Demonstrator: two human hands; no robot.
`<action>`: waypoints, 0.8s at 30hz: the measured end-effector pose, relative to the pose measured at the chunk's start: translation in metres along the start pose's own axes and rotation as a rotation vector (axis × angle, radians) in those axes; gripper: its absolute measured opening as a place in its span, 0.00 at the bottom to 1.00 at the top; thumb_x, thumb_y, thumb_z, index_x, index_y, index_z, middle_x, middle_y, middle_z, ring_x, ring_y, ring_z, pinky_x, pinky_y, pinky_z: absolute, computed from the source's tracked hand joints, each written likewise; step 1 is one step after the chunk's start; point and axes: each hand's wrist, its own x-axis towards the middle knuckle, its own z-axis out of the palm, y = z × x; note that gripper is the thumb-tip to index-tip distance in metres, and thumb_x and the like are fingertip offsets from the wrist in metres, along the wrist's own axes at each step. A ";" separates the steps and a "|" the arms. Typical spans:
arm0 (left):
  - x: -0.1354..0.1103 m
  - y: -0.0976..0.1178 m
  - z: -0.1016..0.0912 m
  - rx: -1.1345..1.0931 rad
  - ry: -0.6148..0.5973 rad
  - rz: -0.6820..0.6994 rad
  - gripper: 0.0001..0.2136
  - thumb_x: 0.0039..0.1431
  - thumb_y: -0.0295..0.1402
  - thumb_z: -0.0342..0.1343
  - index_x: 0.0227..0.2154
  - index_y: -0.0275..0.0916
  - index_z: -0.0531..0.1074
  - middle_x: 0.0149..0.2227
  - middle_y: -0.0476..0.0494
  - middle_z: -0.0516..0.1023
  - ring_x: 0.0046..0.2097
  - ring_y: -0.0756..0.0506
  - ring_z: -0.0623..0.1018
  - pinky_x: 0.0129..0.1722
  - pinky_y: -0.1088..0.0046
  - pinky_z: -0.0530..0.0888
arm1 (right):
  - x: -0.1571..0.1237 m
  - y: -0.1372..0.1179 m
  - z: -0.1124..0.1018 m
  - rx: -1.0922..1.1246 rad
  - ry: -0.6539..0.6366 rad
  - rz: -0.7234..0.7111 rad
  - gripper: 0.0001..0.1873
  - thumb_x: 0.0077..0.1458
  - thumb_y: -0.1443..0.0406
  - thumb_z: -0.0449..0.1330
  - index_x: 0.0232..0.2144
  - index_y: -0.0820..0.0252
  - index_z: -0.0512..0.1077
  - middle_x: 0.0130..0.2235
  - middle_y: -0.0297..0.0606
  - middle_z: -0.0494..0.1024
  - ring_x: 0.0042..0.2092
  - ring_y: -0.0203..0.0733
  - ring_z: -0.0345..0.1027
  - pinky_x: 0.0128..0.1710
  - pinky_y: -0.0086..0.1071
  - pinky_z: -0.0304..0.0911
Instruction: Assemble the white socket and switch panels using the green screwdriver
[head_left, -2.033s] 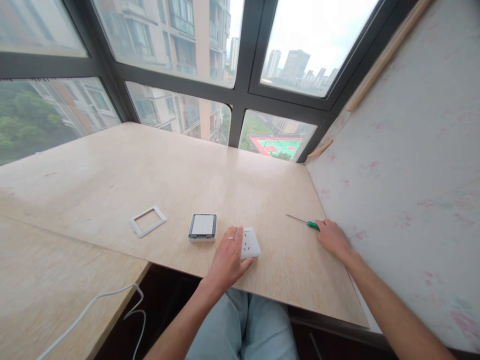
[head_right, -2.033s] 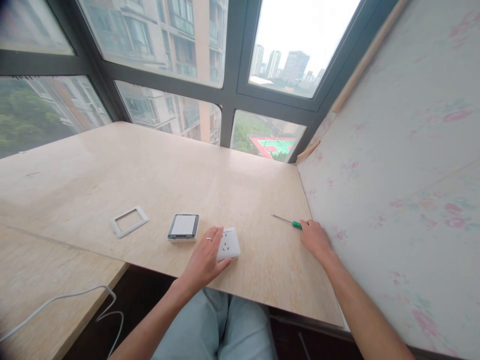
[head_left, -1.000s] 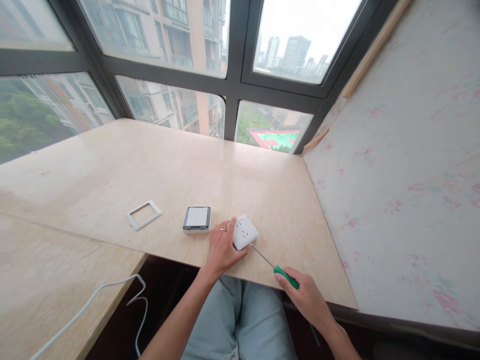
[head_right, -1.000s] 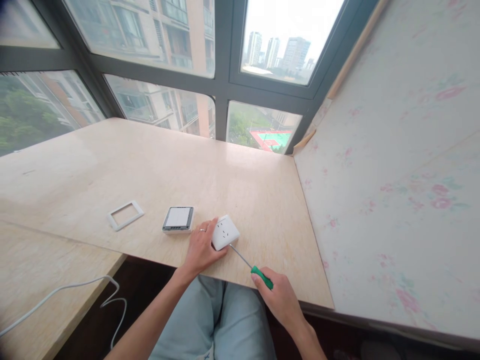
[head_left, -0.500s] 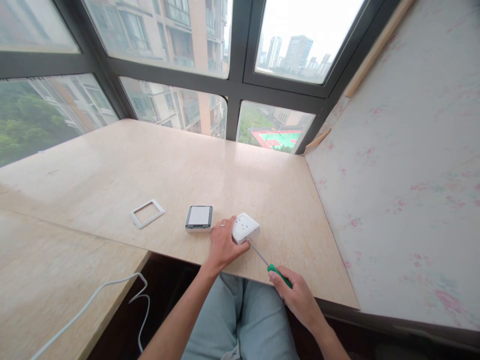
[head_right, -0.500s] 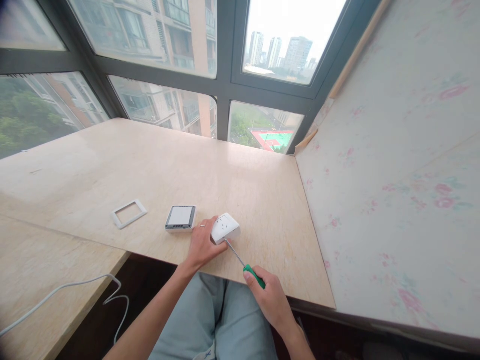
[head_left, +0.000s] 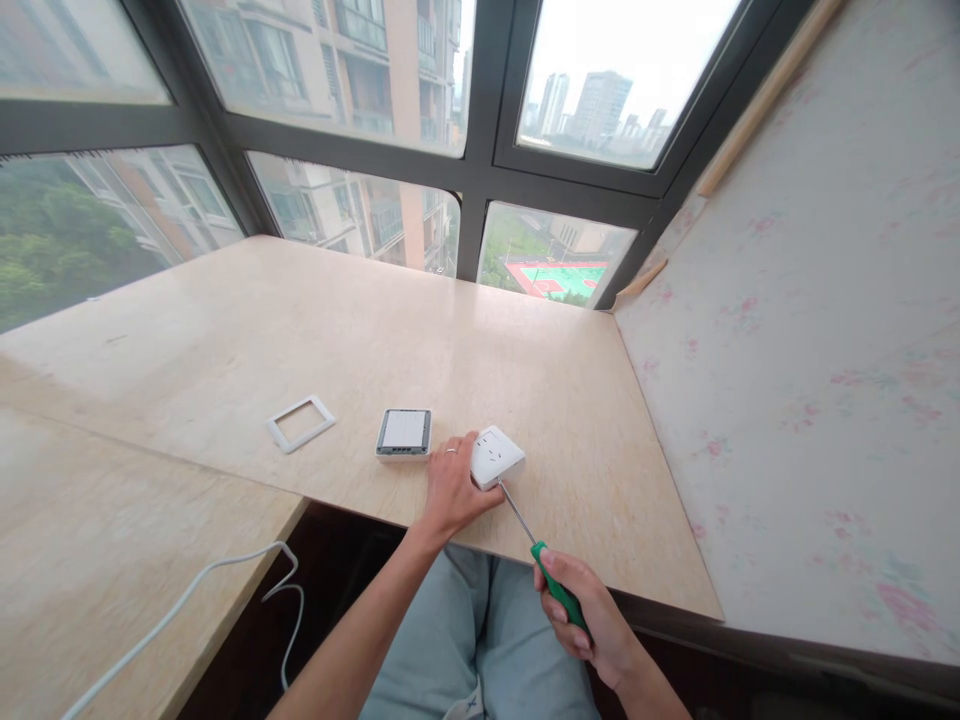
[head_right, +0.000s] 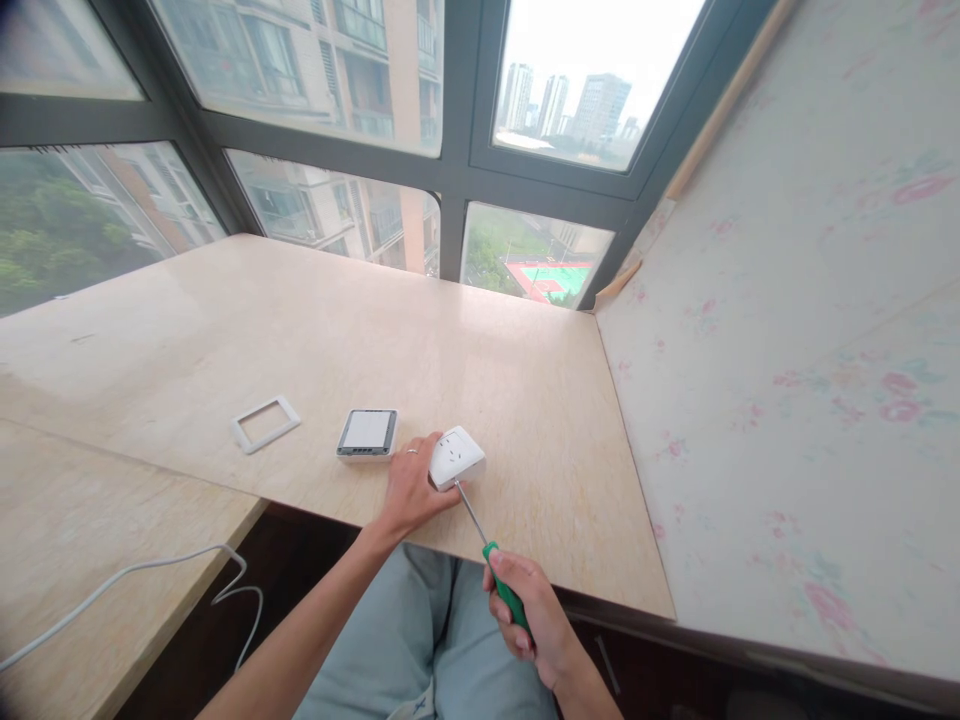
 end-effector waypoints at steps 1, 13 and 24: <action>0.000 0.000 0.000 0.000 -0.001 0.001 0.35 0.45 0.47 0.63 0.56 0.38 0.61 0.47 0.36 0.72 0.48 0.35 0.72 0.48 0.58 0.67 | 0.000 0.003 0.000 0.042 -0.012 0.019 0.26 0.50 0.43 0.61 0.28 0.60 0.66 0.17 0.23 0.60 0.13 0.21 0.40 0.11 0.20 0.33; -0.002 0.000 0.001 -0.005 -0.022 0.014 0.36 0.45 0.46 0.63 0.56 0.37 0.60 0.48 0.36 0.71 0.49 0.35 0.71 0.48 0.58 0.66 | 0.007 0.024 0.003 0.373 -0.084 0.127 0.24 0.47 0.47 0.67 0.28 0.61 0.68 0.15 0.23 0.60 0.12 0.20 0.40 0.11 0.20 0.32; -0.007 -0.003 0.006 -0.081 -0.061 0.072 0.38 0.42 0.41 0.64 0.58 0.37 0.59 0.52 0.34 0.70 0.53 0.34 0.69 0.52 0.56 0.64 | 0.010 0.021 0.005 0.557 -0.338 -0.008 0.20 0.53 0.50 0.65 0.25 0.60 0.68 0.14 0.21 0.57 0.11 0.21 0.35 0.09 0.19 0.36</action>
